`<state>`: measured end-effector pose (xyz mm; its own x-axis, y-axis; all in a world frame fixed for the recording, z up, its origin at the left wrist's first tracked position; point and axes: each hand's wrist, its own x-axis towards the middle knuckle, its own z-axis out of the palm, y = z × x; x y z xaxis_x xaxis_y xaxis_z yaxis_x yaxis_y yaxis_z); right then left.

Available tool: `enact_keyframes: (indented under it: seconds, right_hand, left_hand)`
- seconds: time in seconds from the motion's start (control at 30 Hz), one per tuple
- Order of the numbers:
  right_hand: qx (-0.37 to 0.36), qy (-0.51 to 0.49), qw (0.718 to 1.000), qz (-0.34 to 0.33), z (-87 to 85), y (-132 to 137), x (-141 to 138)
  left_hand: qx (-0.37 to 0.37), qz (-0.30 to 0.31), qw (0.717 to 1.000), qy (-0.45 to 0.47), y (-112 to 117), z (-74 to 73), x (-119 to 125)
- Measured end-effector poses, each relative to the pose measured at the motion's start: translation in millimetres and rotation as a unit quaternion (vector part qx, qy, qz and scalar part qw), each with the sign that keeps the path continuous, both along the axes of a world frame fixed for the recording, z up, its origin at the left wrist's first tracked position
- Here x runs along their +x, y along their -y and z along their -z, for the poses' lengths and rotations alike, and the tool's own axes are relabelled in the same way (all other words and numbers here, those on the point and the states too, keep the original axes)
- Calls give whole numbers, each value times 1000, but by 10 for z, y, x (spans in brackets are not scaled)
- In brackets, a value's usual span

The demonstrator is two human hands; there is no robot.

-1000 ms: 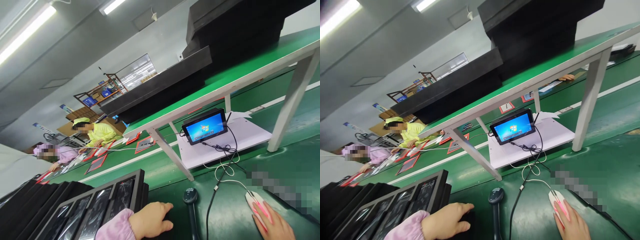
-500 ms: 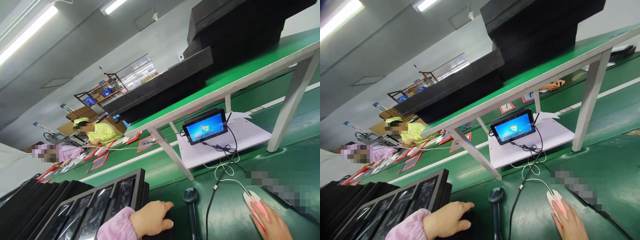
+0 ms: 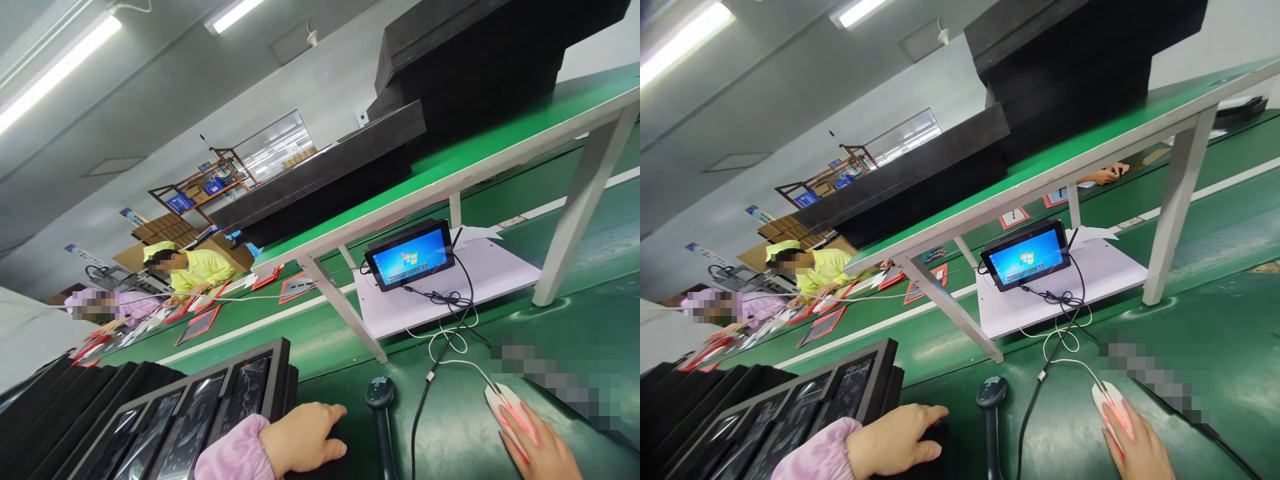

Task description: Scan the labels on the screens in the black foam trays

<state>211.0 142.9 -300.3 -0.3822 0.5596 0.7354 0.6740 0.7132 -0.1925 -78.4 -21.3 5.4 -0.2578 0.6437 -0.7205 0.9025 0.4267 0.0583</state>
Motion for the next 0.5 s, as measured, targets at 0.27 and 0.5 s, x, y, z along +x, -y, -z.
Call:
enact_keyframes:
  seconds: [0.27,0.5]
  right_hand:
    - [-21,-13,1000,-12,142,-28,34]
    - [13,-3,1000,-2,-59,-2,-13]
  left_hand:
    - [5,0,1000,3,13,12,-18]
    - [9,0,1000,7,13,4,-10]
